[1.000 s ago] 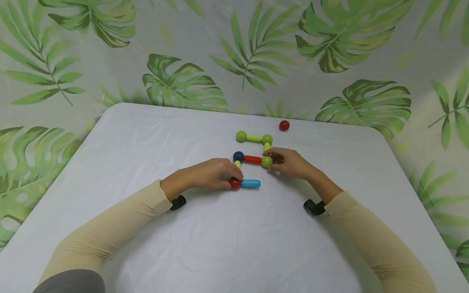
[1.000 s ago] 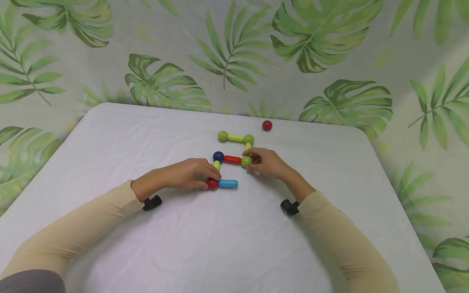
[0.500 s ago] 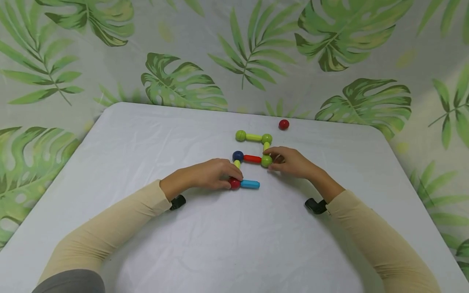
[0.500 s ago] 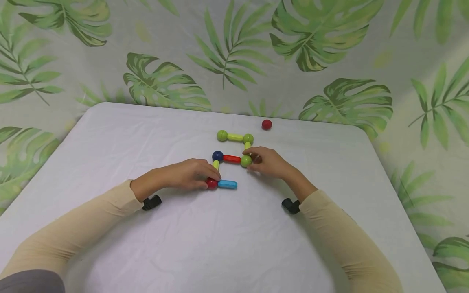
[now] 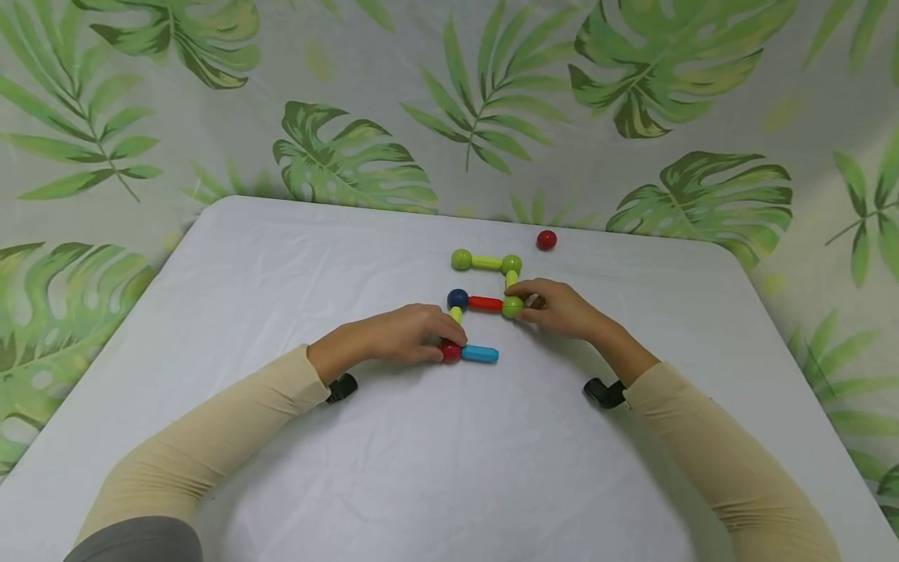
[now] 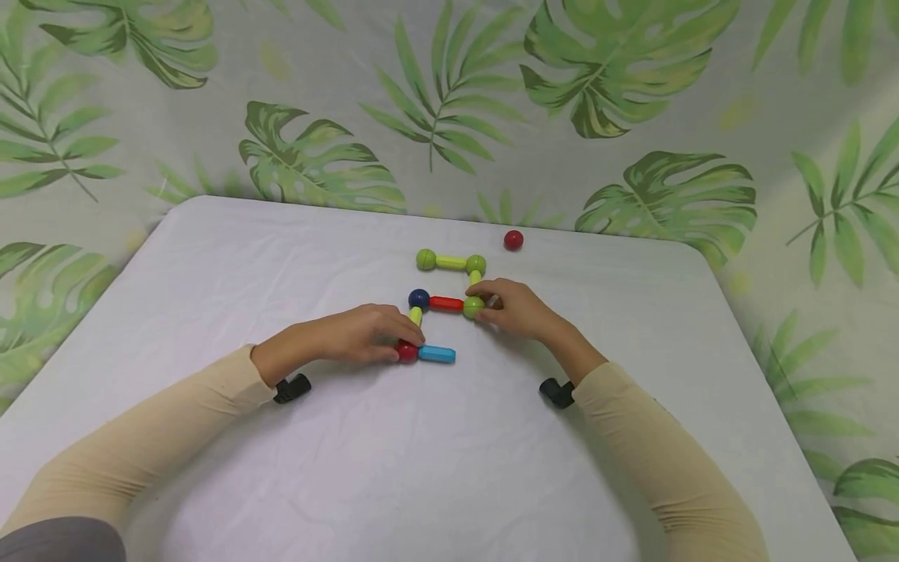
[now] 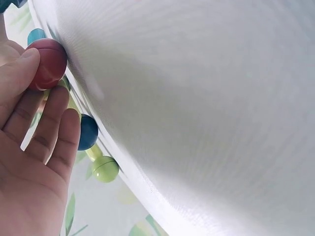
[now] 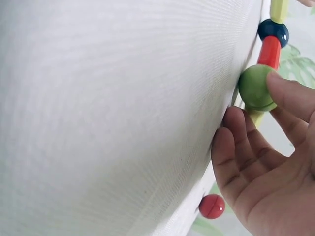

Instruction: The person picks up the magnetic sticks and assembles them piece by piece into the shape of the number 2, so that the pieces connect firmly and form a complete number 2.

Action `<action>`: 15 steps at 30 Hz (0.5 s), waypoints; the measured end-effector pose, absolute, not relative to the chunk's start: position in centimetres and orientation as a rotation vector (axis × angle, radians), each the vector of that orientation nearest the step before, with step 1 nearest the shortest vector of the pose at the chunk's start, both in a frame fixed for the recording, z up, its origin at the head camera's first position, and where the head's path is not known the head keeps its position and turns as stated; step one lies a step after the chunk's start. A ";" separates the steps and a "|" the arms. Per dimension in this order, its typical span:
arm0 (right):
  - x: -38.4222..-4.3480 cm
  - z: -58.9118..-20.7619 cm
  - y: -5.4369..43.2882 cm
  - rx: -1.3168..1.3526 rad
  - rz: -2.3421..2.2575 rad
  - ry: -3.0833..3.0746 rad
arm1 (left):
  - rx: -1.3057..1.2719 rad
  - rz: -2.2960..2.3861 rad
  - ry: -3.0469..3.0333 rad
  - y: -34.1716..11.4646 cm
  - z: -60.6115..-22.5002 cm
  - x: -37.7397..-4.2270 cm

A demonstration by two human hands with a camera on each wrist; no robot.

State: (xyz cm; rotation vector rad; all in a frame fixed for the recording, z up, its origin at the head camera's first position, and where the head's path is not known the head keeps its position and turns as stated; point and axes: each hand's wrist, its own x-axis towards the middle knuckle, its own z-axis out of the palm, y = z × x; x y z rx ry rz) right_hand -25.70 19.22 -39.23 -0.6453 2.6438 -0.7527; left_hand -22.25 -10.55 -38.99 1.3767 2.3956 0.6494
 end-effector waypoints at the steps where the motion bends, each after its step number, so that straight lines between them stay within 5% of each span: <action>1: -25.7 -39.2 19.2 -0.643 -0.756 2.643 | 1.377 0.650 2.395 -10.5 -39.0 -22.3; 15: -26.5 -38.6 19.9 -0.578 -0.754 2.661 | 1.353 0.665 2.397 -10.6 -39.1 -22.3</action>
